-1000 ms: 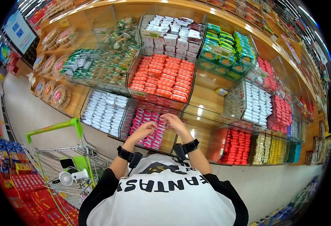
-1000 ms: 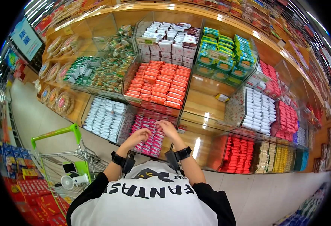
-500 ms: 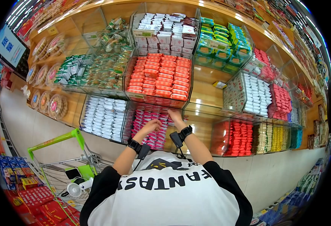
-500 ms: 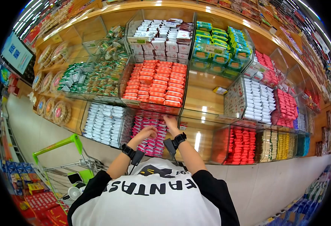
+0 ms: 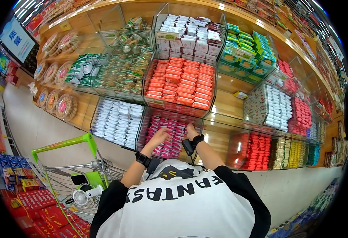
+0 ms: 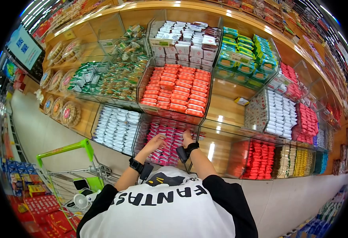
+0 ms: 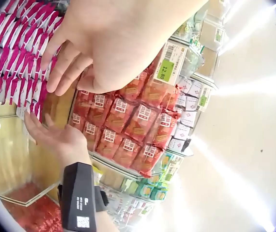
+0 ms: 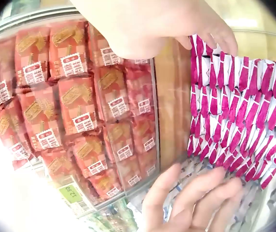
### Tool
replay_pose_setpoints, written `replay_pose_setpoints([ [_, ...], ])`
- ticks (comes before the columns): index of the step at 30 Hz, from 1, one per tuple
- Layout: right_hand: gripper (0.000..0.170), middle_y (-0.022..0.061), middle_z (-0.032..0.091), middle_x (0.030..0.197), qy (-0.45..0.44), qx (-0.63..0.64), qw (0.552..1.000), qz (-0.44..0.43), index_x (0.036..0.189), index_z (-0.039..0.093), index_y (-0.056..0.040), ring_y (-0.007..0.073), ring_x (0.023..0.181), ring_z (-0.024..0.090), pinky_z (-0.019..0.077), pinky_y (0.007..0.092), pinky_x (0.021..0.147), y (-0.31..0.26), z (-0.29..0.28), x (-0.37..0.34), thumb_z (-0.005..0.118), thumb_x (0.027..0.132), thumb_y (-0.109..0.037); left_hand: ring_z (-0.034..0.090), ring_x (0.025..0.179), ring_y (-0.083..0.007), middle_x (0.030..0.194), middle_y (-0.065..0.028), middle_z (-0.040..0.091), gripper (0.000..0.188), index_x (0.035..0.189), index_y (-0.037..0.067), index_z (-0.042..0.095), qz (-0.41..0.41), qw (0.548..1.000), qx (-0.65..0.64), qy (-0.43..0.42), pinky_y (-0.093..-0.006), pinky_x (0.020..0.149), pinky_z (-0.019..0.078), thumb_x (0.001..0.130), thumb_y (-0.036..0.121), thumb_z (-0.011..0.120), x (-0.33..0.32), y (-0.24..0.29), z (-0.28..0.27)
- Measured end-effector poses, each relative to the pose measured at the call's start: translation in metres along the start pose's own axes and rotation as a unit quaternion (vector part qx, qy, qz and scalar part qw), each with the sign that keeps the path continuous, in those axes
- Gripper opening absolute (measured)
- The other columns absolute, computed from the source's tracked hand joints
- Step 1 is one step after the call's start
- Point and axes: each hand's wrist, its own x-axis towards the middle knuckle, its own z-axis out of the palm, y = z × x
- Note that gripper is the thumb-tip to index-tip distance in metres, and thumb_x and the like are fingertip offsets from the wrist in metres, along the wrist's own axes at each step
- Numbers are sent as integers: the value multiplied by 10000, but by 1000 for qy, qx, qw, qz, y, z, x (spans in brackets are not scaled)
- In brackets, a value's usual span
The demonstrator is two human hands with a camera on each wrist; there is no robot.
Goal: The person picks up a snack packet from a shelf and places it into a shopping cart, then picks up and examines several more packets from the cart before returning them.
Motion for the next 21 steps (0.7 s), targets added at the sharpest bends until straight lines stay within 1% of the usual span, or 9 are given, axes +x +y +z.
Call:
replay_pose_setpoints([
  [2,616,122,365,1123,27,21,999,-8,1155,331,-80,289,906,397,375,500,742,27,-18,90,260,790,-570,568,717,-136,828,-84,562,250,1046,54,423,27,1000,9,9,-250,615,454,804,83,369,-1,0,-4],
  [3,736,165,259,1247,94,-10,996,0,1228,247,-81,321,965,374,379,504,747,19,-13,64,270,747,-636,568,717,-136,828,-84,562,250,1046,54,423,28,1000,7,13,-250,615,454,804,83,369,-2,-1,-6],
  [4,736,165,259,1247,93,-13,996,0,1228,247,-81,321,965,374,379,504,747,19,-15,64,270,747,-636,568,719,-139,839,-87,561,264,1067,54,405,42,999,5,25,-251,620,453,808,85,366,-3,-1,-8],
  [6,857,179,141,1315,60,103,993,-3,1275,155,-82,358,1027,352,381,510,749,23,-25,62,264,696,-705,568,721,-143,850,-91,560,279,1088,55,387,55,998,2,40,-251,625,453,812,87,363,-6,-3,-10],
  [10,877,95,247,1315,69,125,987,69,1290,209,-127,279,1160,272,274,423,901,30,-30,82,235,664,-740,565,727,-159,820,-98,555,336,1116,59,337,78,992,-65,70,-248,624,437,788,71,412,-20,5,-13],
  [12,869,86,214,1334,111,80,990,27,1302,178,-129,268,1168,264,321,432,861,8,-10,8,237,676,-729,565,731,-158,826,-97,556,336,1122,64,331,81,991,-80,75,-246,629,435,793,70,401,-26,1,-14],
  [14,878,82,173,1352,123,73,985,91,1313,143,-120,261,1177,252,348,422,840,-2,-4,-19,226,682,-725,566,727,-158,842,-104,555,330,1127,65,330,66,989,-96,86,-246,635,431,800,66,379,-30,2,-17],
  [17,898,90,141,1360,88,63,992,63,1318,91,-97,284,1170,267,346,419,849,33,-23,64,212,685,-722,561,750,-158,851,-110,556,330,1130,66,334,60,989,-87,104,-244,638,427,802,63,368,-36,1,-16],
  [21,829,95,147,1358,70,73,990,93,1314,91,-91,281,1184,259,323,425,874,28,-20,66,204,724,-662,552,765,-154,850,-107,556,321,1128,63,341,61,989,-73,117,-239,642,422,808,62,359,-44,4,-13],
])
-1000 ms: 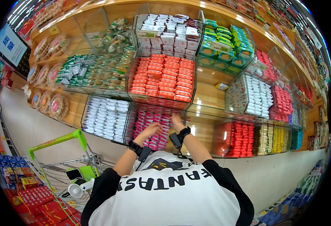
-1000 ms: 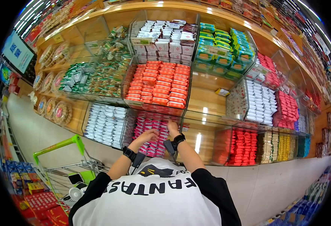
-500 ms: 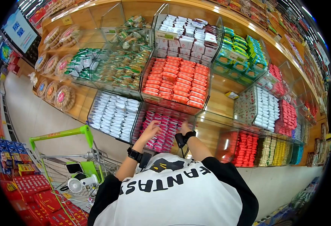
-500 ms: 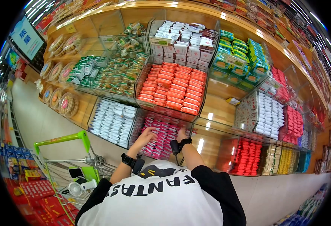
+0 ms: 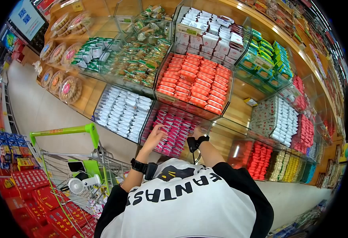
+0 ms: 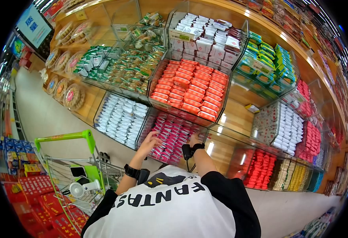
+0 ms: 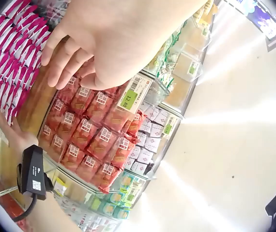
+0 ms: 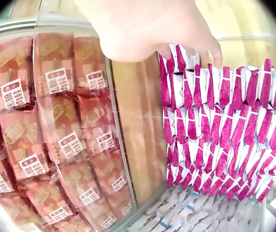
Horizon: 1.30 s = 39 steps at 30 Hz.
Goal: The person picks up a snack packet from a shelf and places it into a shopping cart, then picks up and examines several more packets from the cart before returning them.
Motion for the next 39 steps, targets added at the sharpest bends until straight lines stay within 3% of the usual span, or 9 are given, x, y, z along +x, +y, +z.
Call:
replay_pose_setpoints([
  [4,680,125,268,1220,-89,-191,974,-85,1269,158,-66,264,1085,312,317,383,885,2,-15,32,297,766,-501,552,751,-154,847,-105,557,309,1114,51,351,9,1000,-12,5,-246,660,416,806,56,353,-7,0,0],
  [6,603,182,484,950,-45,-635,631,-443,1186,261,-6,256,852,445,365,300,837,9,-61,126,505,747,-340,552,764,-145,859,-96,564,304,1114,64,359,7,1000,-15,16,-241,663,418,811,82,360,-11,-5,-3],
  [8,599,165,485,965,-78,-328,924,-179,1176,267,5,244,861,444,370,294,826,2,-33,61,462,764,-384,550,765,-130,870,-84,571,290,1107,77,372,9,1000,-3,24,-229,662,416,818,111,370,-15,-11,-6],
  [11,606,148,485,980,-81,-42,996,-4,1167,273,16,232,870,443,374,287,815,-2,-23,30,420,781,-428,555,736,-144,833,-100,565,295,1094,50,367,20,998,-23,55,-228,626,406,799,49,355,-25,-14,-5],
  [14,653,46,319,1280,112,-672,588,-436,1230,316,-96,273,1184,244,174,391,987,14,-36,84,345,742,-529,557,739,-140,828,-96,565,296,1095,54,369,19,998,-8,66,-223,606,403,799,53,356,-31,-25,-9],
  [19,677,-1,320,1277,-59,-712,660,-233,1245,294,-118,251,1188,213,134,363,1000,-14,-17,-4,381,735,-555,554,740,-136,838,-98,564,290,1091,55,379,21,995,-18,91,-228,621,414,801,65,364,-41,-34,-8],
  [21,780,113,475,1078,-196,-353,855,-324,1119,364,10,228,981,421,302,296,902,-4,-40,78,710,541,-383,549,752,-136,856,-98,560,295,1099,53,382,25,995,-7,96,-236,670,431,805,65,363,-45,-37,-7],
  [24,687,132,476,1086,7,-692,586,-422,1103,382,9,235,1003,417,290,305,912,-8,-31,-18,681,580,-320,539,717,-139,828,-100,553,289,1084,42,383,23,993,-39,108,-244,648,432,795,49,365,-49,-40,-3],
  [39,531,170,539,962,86,-519,805,-274,1030,460,-10,277,858,506,419,352,739,-9,-43,54,413,718,-437,540,691,-144,786,-101,546,259,1058,22,402,36,990,-34,131,-245,645,439,802,26,359,-56,-41,0],
])
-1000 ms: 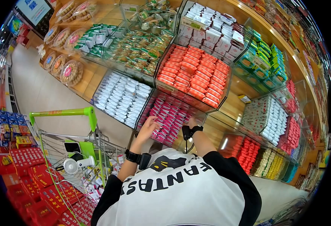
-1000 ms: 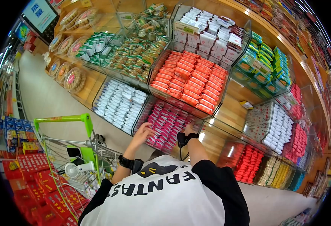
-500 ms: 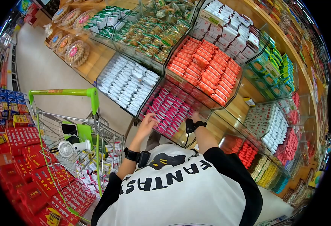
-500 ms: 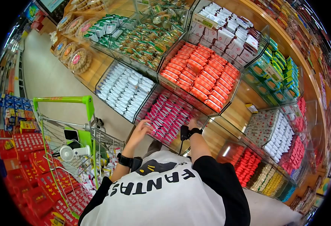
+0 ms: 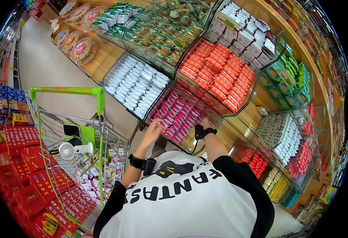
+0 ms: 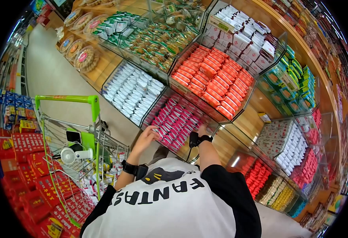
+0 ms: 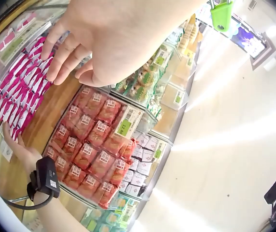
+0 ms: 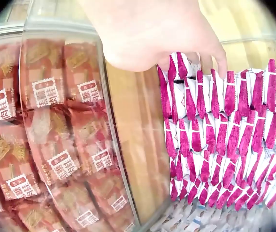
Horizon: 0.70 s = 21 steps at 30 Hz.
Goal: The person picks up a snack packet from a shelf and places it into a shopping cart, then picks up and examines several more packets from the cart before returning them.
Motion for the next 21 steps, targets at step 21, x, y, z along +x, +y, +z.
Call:
replay_pose_setpoints([
  [21,682,202,561,802,-148,176,966,113,993,475,39,264,599,547,450,319,561,4,2,3,244,760,-559,535,729,-88,796,-42,559,243,1020,64,459,-39,999,21,-21,-208,655,400,802,85,356,3,2,-8],
])
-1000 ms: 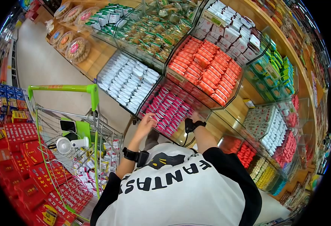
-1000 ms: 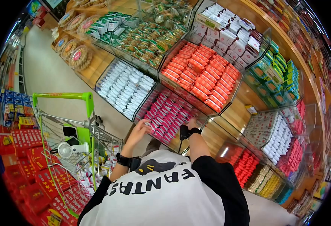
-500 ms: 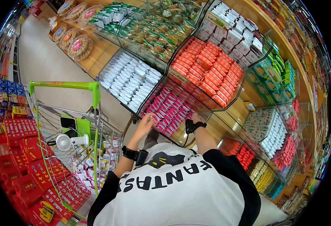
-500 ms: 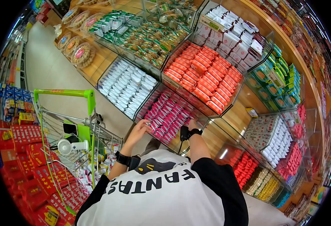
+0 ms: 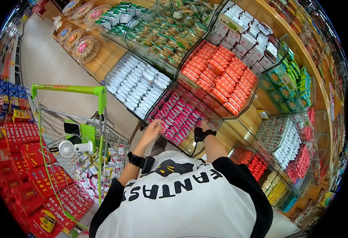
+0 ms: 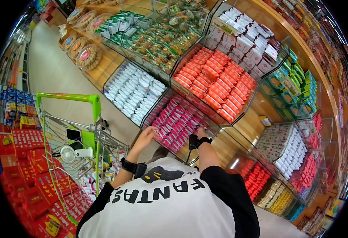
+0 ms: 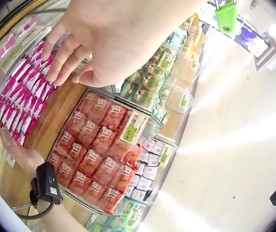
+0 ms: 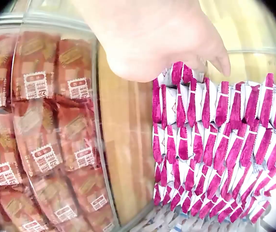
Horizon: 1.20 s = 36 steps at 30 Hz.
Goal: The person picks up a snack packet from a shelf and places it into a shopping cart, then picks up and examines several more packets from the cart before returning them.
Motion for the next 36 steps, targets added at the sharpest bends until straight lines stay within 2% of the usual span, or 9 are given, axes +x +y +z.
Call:
replay_pose_setpoints([
  [5,683,193,560,817,64,-52,996,-33,1005,469,38,268,631,544,449,315,607,5,-3,22,233,768,-557,543,643,-130,761,-84,536,210,977,12,468,7,999,-30,17,-236,584,440,798,34,360,7,-7,0],
  [7,657,172,560,744,-37,68,997,25,986,471,28,262,539,520,442,337,523,1,1,-2,241,767,-547,543,708,-112,794,-51,557,241,1018,59,459,3,1000,8,-2,-219,629,414,800,70,359,8,-7,-3],
  [9,646,173,559,750,39,50,998,13,977,478,30,263,546,523,445,336,538,-4,8,-11,244,767,-535,546,707,-115,798,-56,555,241,1019,58,458,0,1000,6,-3,-222,628,416,801,71,356,8,-9,-3],
  [18,657,191,530,941,8,92,995,39,1064,438,30,273,807,530,436,367,700,-10,17,-18,220,782,-522,535,613,-117,736,-73,548,208,976,26,475,-12,1000,15,-6,-229,554,438,794,63,382,23,-20,-5],
  [20,669,165,311,1279,38,-310,948,-64,1249,200,41,237,1164,322,294,323,932,-15,25,-23,218,826,-477,535,618,-115,737,-72,549,207,975,26,475,-10,1000,12,-10,-231,556,438,793,64,384,28,-25,-6],
  [26,724,202,390,1180,50,12,999,14,1204,282,59,251,1081,386,302,305,906,-35,27,-62,202,800,-536,540,638,-122,742,-76,552,209,976,15,468,-8,1000,12,-6,-238,573,441,788,66,390,29,-22,-13],
  [30,769,227,443,1114,66,62,995,52,1174,336,72,260,1025,429,307,293,889,-68,35,-119,191,783,-575,545,646,-131,746,-81,553,208,974,9,465,3,1000,7,1,-244,582,446,789,65,386,23,-16,-15],
  [33,753,218,504,1001,-24,20,998,-62,1117,397,77,264,922,485,348,303,846,17,8,52,209,780,-570,548,682,-105,782,-51,555,220,997,53,475,-9,999,30,-15,-223,600,426,808,79,363,24,-17,-16],
  [36,675,184,510,878,-9,-58,986,-156,1020,439,41,251,780,487,378,310,717,49,11,89,236,771,-553,546,647,-130,745,-78,553,205,969,18,469,-23,999,-9,-35,-241,577,444,794,69,374,28,-21,-13],
])
